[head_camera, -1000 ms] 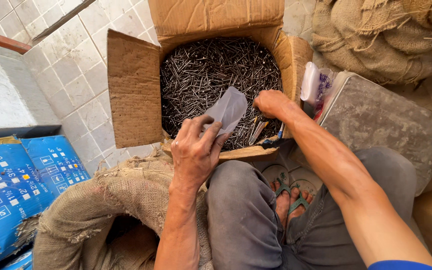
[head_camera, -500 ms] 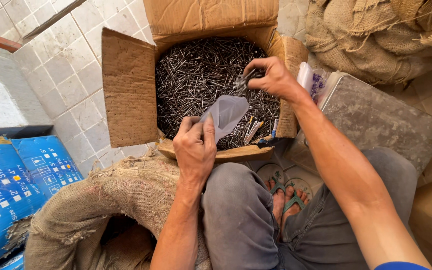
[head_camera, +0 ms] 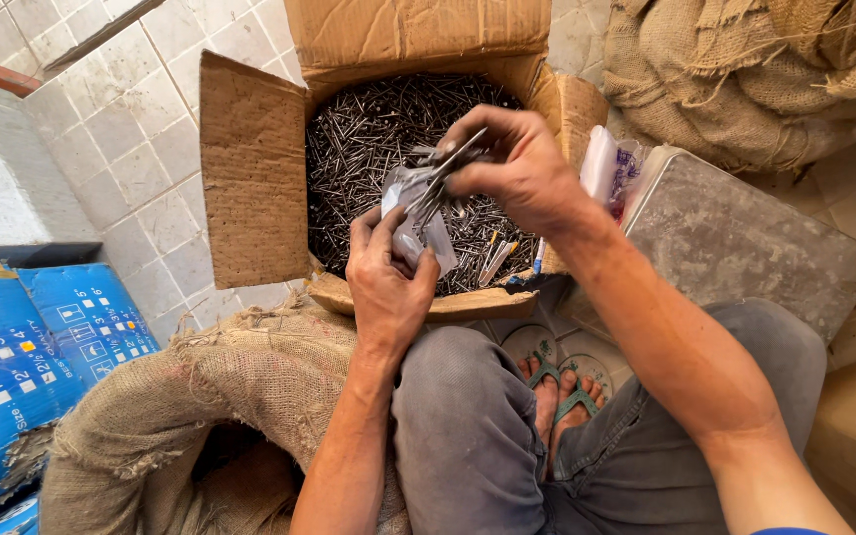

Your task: The person packs nails from a cardboard box into plastic bags by hand and weighs them on a scale.

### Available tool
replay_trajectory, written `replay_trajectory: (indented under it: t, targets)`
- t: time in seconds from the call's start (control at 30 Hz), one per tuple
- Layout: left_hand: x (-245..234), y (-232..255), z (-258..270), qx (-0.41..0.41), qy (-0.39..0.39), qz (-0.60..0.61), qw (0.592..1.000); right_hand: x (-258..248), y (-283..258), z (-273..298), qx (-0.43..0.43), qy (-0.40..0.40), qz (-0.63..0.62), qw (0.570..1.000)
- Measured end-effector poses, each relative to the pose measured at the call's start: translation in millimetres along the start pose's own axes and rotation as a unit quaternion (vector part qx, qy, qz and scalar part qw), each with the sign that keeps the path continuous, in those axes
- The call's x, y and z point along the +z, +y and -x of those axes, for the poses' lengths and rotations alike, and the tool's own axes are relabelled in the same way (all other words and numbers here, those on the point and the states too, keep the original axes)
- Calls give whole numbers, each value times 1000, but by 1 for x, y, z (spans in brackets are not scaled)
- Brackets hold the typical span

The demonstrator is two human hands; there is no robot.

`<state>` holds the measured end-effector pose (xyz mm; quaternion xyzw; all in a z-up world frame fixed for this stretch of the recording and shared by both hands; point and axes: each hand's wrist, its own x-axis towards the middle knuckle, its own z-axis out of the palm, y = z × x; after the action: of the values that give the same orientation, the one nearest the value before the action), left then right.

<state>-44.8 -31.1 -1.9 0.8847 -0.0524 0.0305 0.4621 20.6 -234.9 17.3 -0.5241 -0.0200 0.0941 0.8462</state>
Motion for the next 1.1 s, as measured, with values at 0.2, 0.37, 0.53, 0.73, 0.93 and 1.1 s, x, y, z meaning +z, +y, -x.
replay_trajectory:
  t: [0.2, 0.37, 0.53, 0.73, 0.93, 1.1]
  targets:
    - [2, -10, 0, -31, 40, 137, 989, 10, 39, 4, 38, 22, 97, 994]
    - [7, -15, 1, -11, 47, 123, 991, 22, 5, 11, -55, -68, 450, 889]
    - [7, -18, 0, 3, 46, 107, 993, 34, 14, 18, -70, -168, 540, 822]
    - [9, -21, -1, 28, 48, 85, 995, 26, 30, 13, -97, -167, 582, 790]
    - [5, -15, -1, 6, 48, 114, 992, 28, 5, 10, -47, -87, 431, 897]
    - [2, -17, -5, 16, 64, 105, 992, 1, 11, 2, -5, 8, 200, 980]
